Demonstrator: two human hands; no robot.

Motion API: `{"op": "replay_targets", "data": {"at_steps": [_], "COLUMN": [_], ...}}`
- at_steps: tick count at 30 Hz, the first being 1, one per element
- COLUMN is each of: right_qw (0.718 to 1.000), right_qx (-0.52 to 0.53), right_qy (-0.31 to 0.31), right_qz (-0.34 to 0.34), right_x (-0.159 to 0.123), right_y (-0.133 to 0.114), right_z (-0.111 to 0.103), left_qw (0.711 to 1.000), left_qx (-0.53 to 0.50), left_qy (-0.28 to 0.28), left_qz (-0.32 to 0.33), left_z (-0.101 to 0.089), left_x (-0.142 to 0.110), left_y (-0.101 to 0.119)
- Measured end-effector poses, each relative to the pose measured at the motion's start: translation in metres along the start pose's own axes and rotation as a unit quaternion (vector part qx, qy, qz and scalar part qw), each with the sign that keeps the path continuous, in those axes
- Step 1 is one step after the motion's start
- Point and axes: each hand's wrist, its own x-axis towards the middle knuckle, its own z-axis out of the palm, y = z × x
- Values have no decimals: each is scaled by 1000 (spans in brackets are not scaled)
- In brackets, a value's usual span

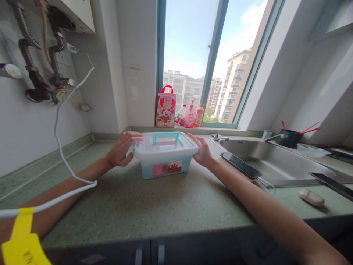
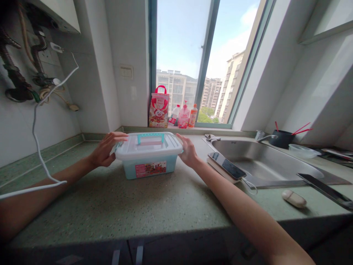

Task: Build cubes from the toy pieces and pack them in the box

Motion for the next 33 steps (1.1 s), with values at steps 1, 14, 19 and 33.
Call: {"op": "replay_targets", "data": {"at_steps": [1, 14, 19, 33], "right_qw": [1000, 998, 998, 998], "right_qx": [16, 36, 55, -54], "right_qy": [7, -44, 2, 11], "right_qz": [10, 39, 39, -19], "right_x": [1, -9, -5, -12], "right_y": [2, -4, -10, -28], "right_z": [0, 26, 24, 34], "left_qw": [999, 854, 827, 817], "left_qx": [-25, -329, -357, -363], "left_qy": [26, 152, 167, 153], "left_qz": [-27, -373, -400, -421], "left_z": [4, 34, 32, 32], "left_x": [0, 31, 34, 38], "left_y": [2, 29, 35, 37]}}
